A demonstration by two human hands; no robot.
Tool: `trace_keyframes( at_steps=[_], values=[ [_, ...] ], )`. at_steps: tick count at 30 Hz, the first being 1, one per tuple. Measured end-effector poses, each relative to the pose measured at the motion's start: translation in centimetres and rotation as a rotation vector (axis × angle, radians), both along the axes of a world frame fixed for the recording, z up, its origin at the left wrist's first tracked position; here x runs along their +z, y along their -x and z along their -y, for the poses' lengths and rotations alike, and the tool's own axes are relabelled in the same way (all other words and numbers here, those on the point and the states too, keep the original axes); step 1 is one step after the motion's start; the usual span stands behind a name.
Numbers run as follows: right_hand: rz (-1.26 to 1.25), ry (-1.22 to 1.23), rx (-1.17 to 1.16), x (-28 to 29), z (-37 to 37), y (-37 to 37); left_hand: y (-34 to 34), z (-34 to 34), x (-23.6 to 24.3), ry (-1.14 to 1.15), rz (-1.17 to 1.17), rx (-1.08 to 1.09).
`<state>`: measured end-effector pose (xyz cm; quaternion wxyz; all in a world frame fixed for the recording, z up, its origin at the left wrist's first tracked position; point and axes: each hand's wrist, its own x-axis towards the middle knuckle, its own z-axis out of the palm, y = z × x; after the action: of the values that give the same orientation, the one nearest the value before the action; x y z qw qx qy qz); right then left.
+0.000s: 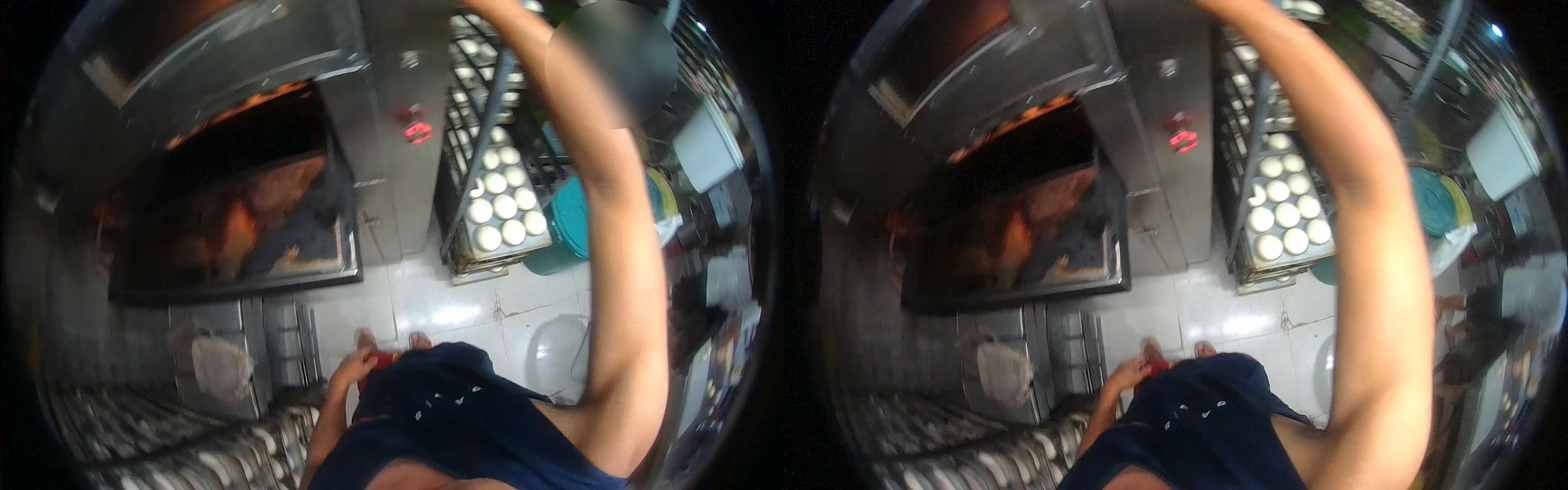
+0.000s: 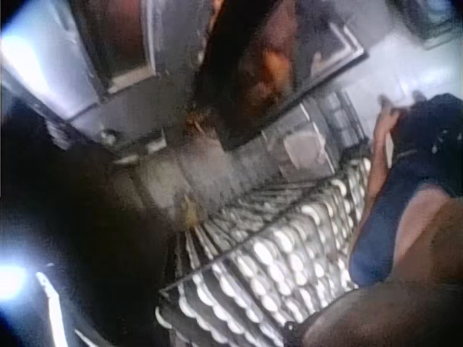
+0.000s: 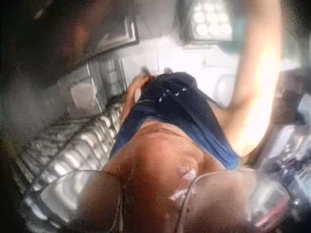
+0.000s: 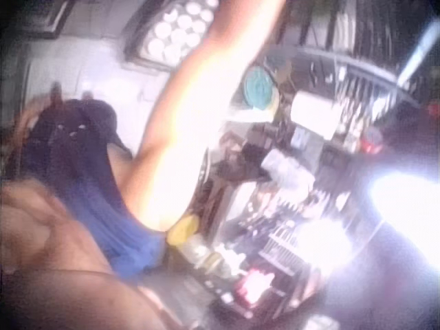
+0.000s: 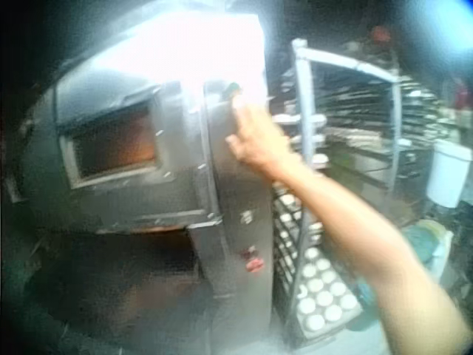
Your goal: The person opens an industrial oven door, removes several trays of unbaked buns from a rolling rack, and places them into the oven before closing the door and pressing a button.
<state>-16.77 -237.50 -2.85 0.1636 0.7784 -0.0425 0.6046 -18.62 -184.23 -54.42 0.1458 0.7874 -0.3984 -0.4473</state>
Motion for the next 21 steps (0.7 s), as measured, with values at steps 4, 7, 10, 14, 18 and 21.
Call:
trace_keyframes(
  at_steps=[4,7,10,14,18,21],
  values=[
    [0.032,0.067,-0.028,-0.9,0.8,-0.1,1.1,-4.9,-1.4,-0.242,-0.131,0.028],
    [0.055,0.064,0.018,-0.8,0.7,0.5,1.9,-7.1,-1.9,-0.252,-0.256,0.081],
    [0.071,0.087,0.009,-0.9,0.6,0.9,1.8,-7.6,-1.0,-0.263,-0.349,0.111],
    [0.143,0.136,-0.106,-1.1,0.8,1.2,1.1,-7.5,0.2,-0.296,-0.449,0.086],
    [0.114,0.160,-0.175,-0.5,0.7,1.7,0.4,-7.6,1.4,-0.326,-0.549,0.042],
    [0.134,0.162,-0.130,0.1,0.7,1.6,-0.1,-6.5,1.9,-0.298,-0.590,0.018]
  ],
)
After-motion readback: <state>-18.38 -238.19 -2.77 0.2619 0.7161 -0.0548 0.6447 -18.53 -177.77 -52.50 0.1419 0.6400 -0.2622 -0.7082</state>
